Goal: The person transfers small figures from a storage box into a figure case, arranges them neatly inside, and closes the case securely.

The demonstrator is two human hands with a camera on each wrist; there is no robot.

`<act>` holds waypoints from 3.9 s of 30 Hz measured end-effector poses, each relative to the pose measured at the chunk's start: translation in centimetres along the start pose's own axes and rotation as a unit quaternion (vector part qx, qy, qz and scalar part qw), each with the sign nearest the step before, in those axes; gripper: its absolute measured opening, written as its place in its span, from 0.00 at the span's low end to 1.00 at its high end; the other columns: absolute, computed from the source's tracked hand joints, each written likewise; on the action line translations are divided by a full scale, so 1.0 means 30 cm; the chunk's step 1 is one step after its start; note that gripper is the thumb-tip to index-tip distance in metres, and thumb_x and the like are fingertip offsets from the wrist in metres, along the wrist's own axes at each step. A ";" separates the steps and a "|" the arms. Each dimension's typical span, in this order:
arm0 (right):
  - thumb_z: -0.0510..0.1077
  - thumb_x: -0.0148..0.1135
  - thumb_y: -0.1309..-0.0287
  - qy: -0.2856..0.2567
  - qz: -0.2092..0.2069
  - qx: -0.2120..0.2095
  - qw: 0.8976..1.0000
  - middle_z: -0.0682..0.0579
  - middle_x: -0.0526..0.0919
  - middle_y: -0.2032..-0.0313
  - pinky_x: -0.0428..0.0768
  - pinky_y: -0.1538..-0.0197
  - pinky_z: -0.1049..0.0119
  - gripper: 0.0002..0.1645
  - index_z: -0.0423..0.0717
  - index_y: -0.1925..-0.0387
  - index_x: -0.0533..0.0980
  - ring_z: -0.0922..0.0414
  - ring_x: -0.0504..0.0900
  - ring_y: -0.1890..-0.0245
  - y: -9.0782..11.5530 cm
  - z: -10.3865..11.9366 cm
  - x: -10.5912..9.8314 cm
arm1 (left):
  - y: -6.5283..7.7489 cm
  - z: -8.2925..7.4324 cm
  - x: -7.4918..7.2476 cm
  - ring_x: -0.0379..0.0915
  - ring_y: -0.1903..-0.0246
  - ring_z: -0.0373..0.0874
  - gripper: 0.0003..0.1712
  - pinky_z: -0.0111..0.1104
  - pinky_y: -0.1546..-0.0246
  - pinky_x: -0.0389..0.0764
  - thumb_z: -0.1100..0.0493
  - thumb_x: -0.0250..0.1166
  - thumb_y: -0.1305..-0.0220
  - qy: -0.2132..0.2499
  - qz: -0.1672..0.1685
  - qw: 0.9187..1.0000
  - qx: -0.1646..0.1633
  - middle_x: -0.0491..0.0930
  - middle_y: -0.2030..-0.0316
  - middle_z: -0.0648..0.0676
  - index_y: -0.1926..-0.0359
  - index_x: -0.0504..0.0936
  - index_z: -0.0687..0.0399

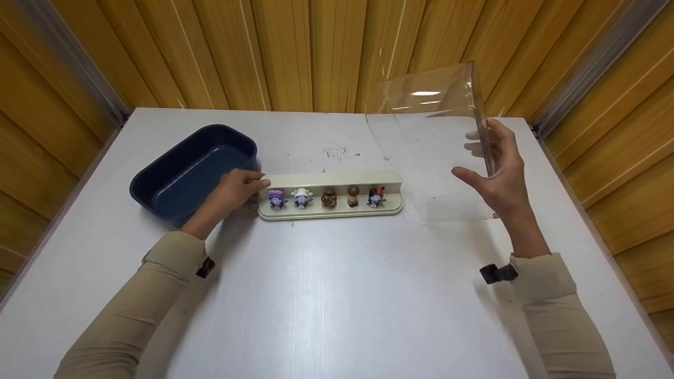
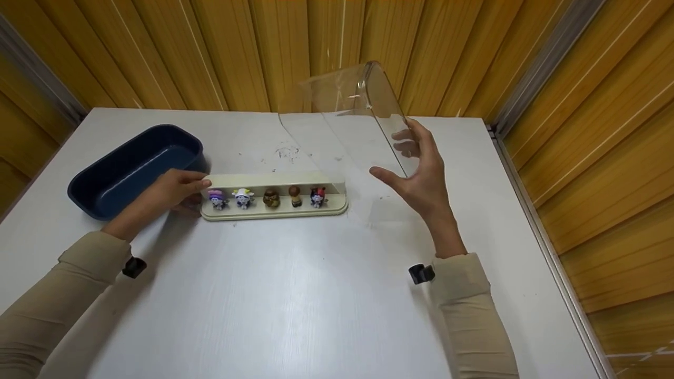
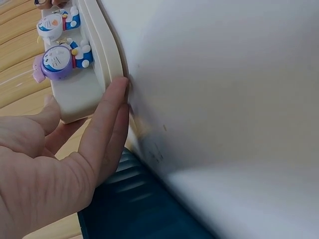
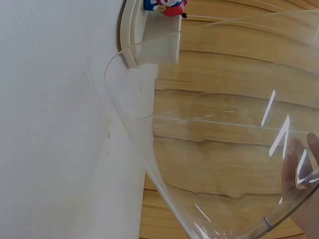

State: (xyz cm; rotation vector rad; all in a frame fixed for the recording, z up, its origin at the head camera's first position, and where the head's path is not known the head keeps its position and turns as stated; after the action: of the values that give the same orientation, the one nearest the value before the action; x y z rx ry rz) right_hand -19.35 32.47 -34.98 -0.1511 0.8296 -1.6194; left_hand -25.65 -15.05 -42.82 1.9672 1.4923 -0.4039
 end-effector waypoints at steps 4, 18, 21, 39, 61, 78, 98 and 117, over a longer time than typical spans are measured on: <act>0.38 0.79 0.54 -0.024 0.018 -0.026 0.999 0.48 0.79 0.43 0.73 0.37 0.66 0.51 0.49 0.29 0.64 0.54 0.80 0.44 -0.043 0.035 0.040 | 0.000 -0.008 -0.005 0.78 0.53 0.49 0.28 0.41 0.50 0.82 0.52 0.57 0.23 0.000 -0.005 1.000 0.007 0.79 0.41 0.63 0.29 0.70 0.60; 0.41 0.80 0.53 -0.125 0.034 -0.041 0.991 0.43 0.77 0.42 0.72 0.36 0.64 0.52 0.47 0.28 0.63 0.46 0.77 0.44 -0.105 0.003 0.118 | -0.010 -0.014 0.003 0.78 0.53 0.50 0.28 0.42 0.51 0.82 0.51 0.57 0.23 0.001 -0.005 1.000 -0.007 0.79 0.44 0.61 0.28 0.70 0.58; 0.40 0.79 0.53 -0.131 0.040 -0.039 0.990 0.42 0.77 0.42 0.72 0.37 0.64 0.51 0.48 0.29 0.64 0.46 0.77 0.44 -0.115 -0.004 0.130 | -0.006 -0.007 0.004 0.78 0.54 0.50 0.29 0.42 0.52 0.82 0.51 0.58 0.23 0.006 -0.002 1.000 -0.015 0.79 0.44 0.61 0.28 0.70 0.58; 0.29 0.80 0.58 -0.036 0.135 -0.054 0.989 0.44 0.80 0.42 0.73 0.35 0.65 0.56 0.44 0.27 0.63 0.51 0.80 0.45 -0.146 0.010 0.151 | -0.011 -0.028 0.016 0.79 0.57 0.50 0.28 0.41 0.55 0.84 0.52 0.58 0.23 -0.003 -0.002 1.000 0.006 0.80 0.51 0.62 0.30 0.72 0.61; 0.36 0.83 0.57 0.041 0.158 -0.070 0.984 0.47 0.82 0.43 0.75 0.38 0.66 0.57 0.46 0.26 0.63 0.53 0.82 0.47 -0.153 0.036 0.171 | 0.003 -0.026 0.032 0.80 0.53 0.51 0.27 0.44 0.48 0.82 0.52 0.60 0.24 -0.010 -0.014 1.000 0.007 0.81 0.43 0.63 0.32 0.75 0.62; 0.37 0.81 0.55 0.053 0.147 -0.054 0.986 0.52 0.82 0.43 0.76 0.39 0.60 0.55 0.49 0.26 0.64 0.58 0.82 0.48 -0.170 0.048 0.152 | -0.009 -0.060 0.048 0.77 0.55 0.48 0.28 0.40 0.52 0.81 0.51 0.58 0.24 -0.019 -0.002 1.000 0.002 0.80 0.44 0.60 0.30 0.73 0.59; 0.50 0.85 0.57 0.101 0.203 -0.095 0.969 0.50 0.81 0.45 0.78 0.43 0.53 0.57 0.46 0.27 0.65 0.53 0.82 0.48 -0.190 0.080 0.254 | -0.018 -0.063 0.055 0.79 0.56 0.48 0.28 0.41 0.52 0.82 0.50 0.59 0.24 -0.015 -0.005 1.000 0.005 0.82 0.48 0.61 0.31 0.74 0.60; 0.57 0.82 0.55 0.131 0.266 -0.103 0.949 0.47 0.79 0.45 0.76 0.42 0.49 0.57 0.50 0.27 0.63 0.48 0.81 0.46 -0.221 0.067 0.338 | -0.038 -0.054 0.073 0.76 0.60 0.48 0.25 0.38 0.58 0.81 0.53 0.61 0.25 0.049 -0.010 0.999 -0.019 0.80 0.57 0.60 0.34 0.77 0.60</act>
State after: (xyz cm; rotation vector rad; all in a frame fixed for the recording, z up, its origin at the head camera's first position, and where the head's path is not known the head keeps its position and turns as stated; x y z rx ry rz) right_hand -26.14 22.39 -33.15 0.1381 1.1320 -1.0530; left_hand -26.25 -12.19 -43.20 1.9673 1.5709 -0.2888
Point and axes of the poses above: each hand's wrist, its own y-axis away from the middle knuckle, its own x-axis out of the palm, z = x × y, the point moved 3 cm from there along -y, towards the middle knuckle
